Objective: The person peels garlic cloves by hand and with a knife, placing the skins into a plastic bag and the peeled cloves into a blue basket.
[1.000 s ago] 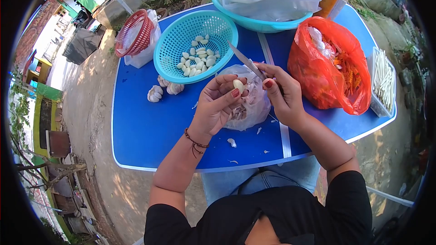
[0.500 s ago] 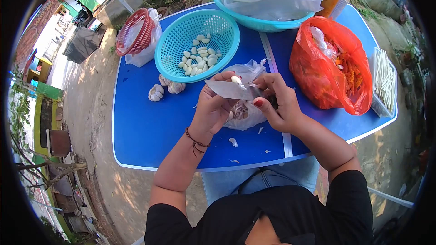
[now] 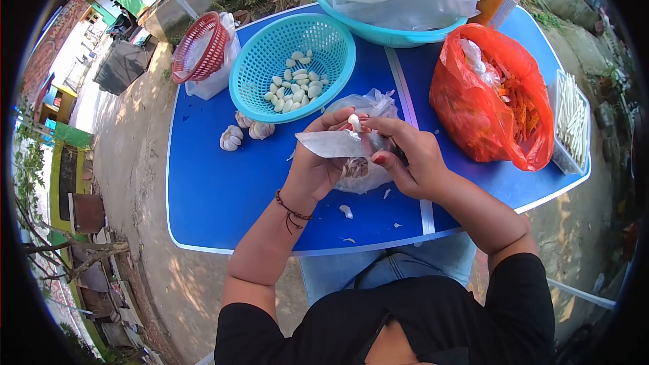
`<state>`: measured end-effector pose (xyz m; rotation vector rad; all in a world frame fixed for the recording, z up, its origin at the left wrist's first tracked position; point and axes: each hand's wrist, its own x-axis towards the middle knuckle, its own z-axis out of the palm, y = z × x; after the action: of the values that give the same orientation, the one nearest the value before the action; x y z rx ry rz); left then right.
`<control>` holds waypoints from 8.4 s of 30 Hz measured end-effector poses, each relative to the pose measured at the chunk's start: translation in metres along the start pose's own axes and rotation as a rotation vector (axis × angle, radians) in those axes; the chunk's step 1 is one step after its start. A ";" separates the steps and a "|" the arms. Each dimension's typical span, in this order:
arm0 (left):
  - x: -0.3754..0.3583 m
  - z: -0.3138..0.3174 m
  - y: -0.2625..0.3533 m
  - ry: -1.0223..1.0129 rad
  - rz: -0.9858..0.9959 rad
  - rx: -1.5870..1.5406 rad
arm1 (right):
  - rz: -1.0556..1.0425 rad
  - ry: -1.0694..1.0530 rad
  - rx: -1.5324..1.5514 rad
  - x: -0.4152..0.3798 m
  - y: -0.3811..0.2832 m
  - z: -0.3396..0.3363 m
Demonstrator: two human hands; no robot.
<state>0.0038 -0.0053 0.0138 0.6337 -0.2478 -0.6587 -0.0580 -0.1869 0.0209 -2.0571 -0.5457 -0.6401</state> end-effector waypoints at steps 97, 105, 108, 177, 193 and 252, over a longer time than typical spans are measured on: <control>0.003 -0.003 -0.005 0.062 0.185 0.259 | 0.105 0.036 0.007 0.004 0.001 -0.002; 0.004 -0.005 -0.005 0.097 0.175 0.273 | 0.064 0.014 -0.043 0.003 0.004 -0.002; 0.004 -0.004 -0.004 0.091 0.175 0.278 | 0.116 -0.021 -0.023 0.006 -0.005 -0.006; 0.007 -0.006 -0.003 0.097 0.238 0.312 | 0.286 -0.230 -0.094 0.008 -0.009 -0.007; 0.007 -0.004 -0.003 0.122 0.237 0.310 | 0.200 -0.098 -0.124 0.005 0.000 -0.003; 0.007 -0.015 0.032 -0.035 0.838 1.693 | 0.357 -0.187 -0.179 0.044 -0.002 -0.001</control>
<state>0.0314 0.0169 0.0217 1.9555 -1.0653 0.5440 -0.0259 -0.1808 0.0499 -2.3231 -0.2191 -0.2957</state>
